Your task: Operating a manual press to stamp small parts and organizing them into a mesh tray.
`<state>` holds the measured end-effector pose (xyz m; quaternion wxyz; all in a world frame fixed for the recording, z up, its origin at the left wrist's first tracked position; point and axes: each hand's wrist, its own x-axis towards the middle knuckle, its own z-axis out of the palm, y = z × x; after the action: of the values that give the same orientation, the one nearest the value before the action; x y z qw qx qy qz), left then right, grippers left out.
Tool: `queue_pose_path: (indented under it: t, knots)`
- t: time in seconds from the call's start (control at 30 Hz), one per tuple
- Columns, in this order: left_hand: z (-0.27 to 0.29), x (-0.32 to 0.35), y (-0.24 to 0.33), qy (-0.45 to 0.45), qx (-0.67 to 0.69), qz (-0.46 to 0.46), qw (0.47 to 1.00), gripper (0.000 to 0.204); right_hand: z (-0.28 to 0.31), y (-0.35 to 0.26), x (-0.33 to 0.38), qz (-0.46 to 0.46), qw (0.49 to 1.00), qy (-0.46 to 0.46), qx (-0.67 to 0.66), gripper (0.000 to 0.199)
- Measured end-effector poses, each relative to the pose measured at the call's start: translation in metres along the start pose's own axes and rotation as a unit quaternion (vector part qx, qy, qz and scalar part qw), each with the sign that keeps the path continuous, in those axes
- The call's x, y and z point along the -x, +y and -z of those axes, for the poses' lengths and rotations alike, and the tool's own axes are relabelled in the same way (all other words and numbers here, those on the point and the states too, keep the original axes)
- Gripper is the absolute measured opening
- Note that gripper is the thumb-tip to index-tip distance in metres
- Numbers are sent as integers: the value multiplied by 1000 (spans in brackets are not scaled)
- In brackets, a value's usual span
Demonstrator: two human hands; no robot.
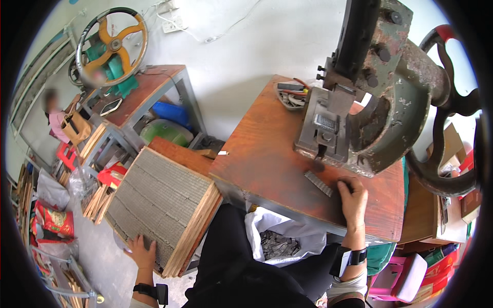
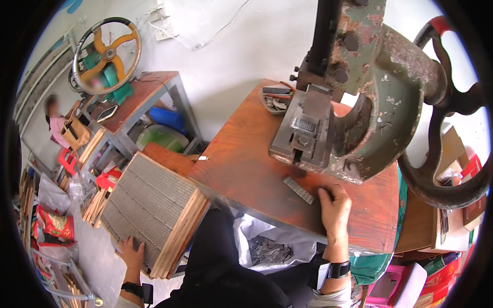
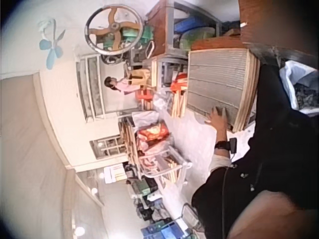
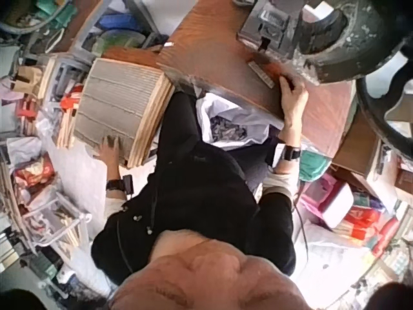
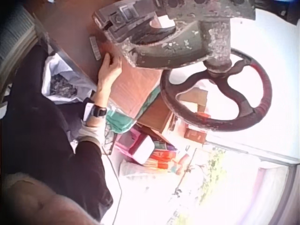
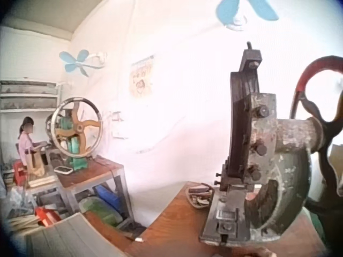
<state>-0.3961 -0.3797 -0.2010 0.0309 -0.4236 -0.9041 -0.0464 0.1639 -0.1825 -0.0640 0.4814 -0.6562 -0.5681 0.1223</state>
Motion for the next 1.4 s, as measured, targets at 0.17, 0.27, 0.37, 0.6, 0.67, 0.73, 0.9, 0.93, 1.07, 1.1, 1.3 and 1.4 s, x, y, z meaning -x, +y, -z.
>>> queue_pose_path:
  t: [0.17,0.27,0.37,0.6,0.67,0.73,0.9,0.93,1.07,1.1,1.3,1.4]
  knots:
    - [14,-31,24,142,98,-93,981,40,-18,-7,-3,90,990,-72,84,24]
    - [10,-36,32,146,107,-138,974,39,-28,-14,-5,106,975,-102,165,27]
    - [8,-35,28,180,80,-191,962,39,-27,-19,-6,44,981,-120,149,27]
    - [10,-50,0,187,134,-168,959,42,-27,-13,0,65,987,-89,119,27]
    - [7,-52,-14,170,161,-142,962,44,-28,-9,2,13,992,-113,62,29]
    - [3,-53,-34,179,152,-96,967,47,-27,-2,3,120,981,-83,128,29]
    - [3,-73,-94,227,308,166,909,20,-24,23,-7,87,988,-89,95,26]
    - [3,-79,-102,244,306,160,906,20,-23,28,-9,79,988,-89,102,23]
    - [-5,-98,-110,162,179,74,968,29,-20,39,-13,102,982,-104,118,20]
    - [-10,-96,-106,137,168,39,975,34,-19,37,-13,131,974,-95,157,20]
    - [-31,-67,-104,199,154,16,968,43,-64,-44,20,329,938,-41,101,17]
    - [-16,-39,-107,188,272,34,943,35,-139,-120,76,396,862,-318,0,27]
